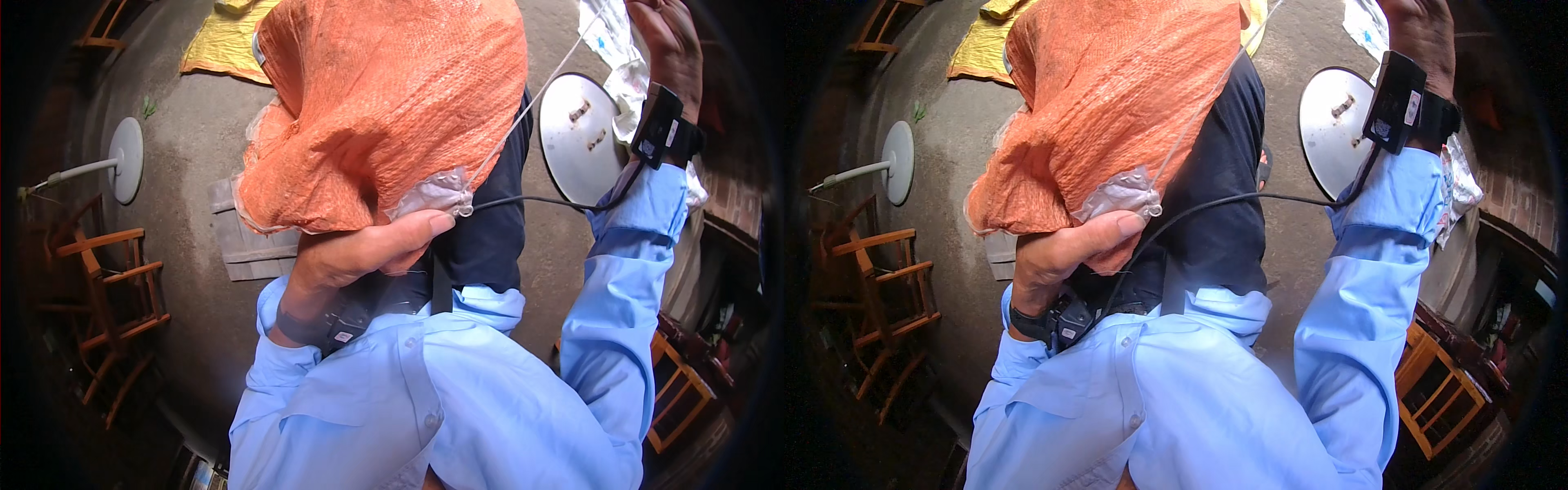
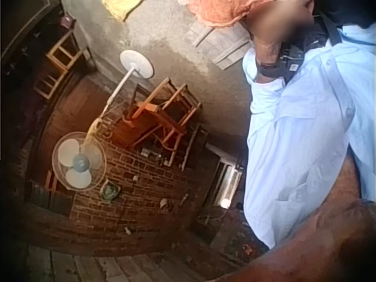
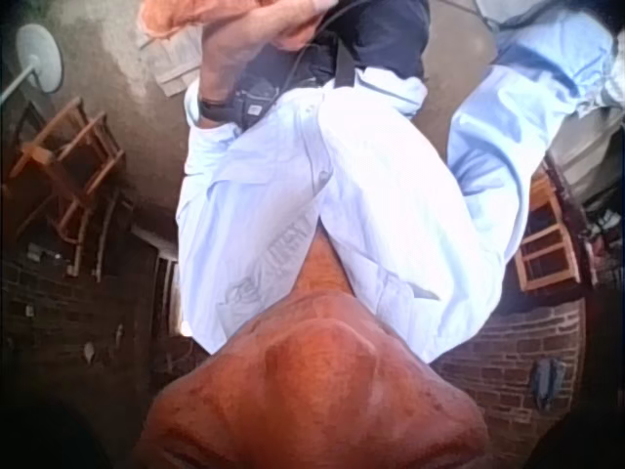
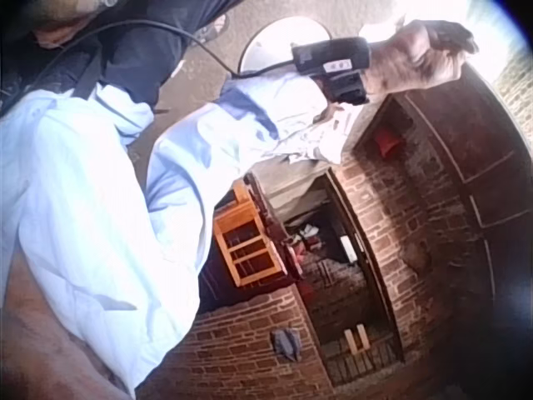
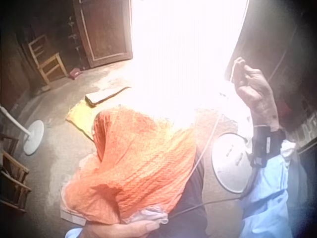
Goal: The recorder is sewing two large plastic/woven bags together using a needle and thread, then cuts the thread with scissors and spreads the bags on the floor.
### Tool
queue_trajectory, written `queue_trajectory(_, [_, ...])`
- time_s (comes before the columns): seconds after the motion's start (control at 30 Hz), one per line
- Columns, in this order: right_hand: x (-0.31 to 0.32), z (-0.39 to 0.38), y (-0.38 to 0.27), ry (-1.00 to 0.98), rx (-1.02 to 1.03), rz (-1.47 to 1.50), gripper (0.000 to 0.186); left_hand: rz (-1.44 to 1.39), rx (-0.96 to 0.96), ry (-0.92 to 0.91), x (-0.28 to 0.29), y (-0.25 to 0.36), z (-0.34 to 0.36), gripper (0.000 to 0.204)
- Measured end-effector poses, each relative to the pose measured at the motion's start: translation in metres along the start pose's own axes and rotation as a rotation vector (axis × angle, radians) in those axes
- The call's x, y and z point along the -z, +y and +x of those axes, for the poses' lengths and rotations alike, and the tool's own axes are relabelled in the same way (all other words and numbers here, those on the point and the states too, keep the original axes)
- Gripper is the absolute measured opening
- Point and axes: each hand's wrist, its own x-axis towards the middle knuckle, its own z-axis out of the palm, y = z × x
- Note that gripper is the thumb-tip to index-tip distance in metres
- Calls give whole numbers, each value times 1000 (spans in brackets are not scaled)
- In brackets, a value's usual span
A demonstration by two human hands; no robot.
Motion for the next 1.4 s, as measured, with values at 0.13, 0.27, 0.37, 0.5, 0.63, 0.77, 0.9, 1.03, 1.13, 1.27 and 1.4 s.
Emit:
queue_trajectory(0.13, [-18, -32, 12, 135, 142, -114, 10, 36, -63, 57, -6, 2, 1, 20])
queue_trajectory(0.27, [-19, -37, 15, 98, 113, -86, 5, 39, -64, 71, -6, 3, -1, 23])
queue_trajectory(0.37, [-22, -42, 16, 80, 89, -81, 8, 65, -58, 143, -5, 3, -3, 6])
queue_trajectory(0.5, [-25, -67, 21, 45, 31, -126, 15, 21, -11, 149, 1, 2, -3, 17])
queue_trajectory(0.63, [-26, -116, 28, 28, -404, 290, 23, -49, 29, 123, 4, 0, -4, 24])
queue_trajectory(0.77, [-80, -180, 76, -84, -64, -1076, 27, -66, 5, 130, 1, 3, -4, 23])
queue_trajectory(0.9, [-94, -235, 123, -192, -38, -1239, 17, -136, -96, 152, -8, 4, -5, 24])
queue_trajectory(1.03, [-93, -254, 148, -143, 71, -1505, 10, -209, -188, 141, -17, 7, -3, 26])
queue_trajectory(1.13, [-92, -260, 164, -42, 121, -1485, 4, -213, -228, 106, -19, 7, -2, 26])
queue_trajectory(1.27, [-96, -261, 174, -33, 186, -1504, 4, -143, -224, 119, -15, 1, -1, 25])
queue_trajectory(1.4, [-91, -261, 184, 23, 280, -1515, 9, -150, -145, 115, -12, -5, 0, 24])
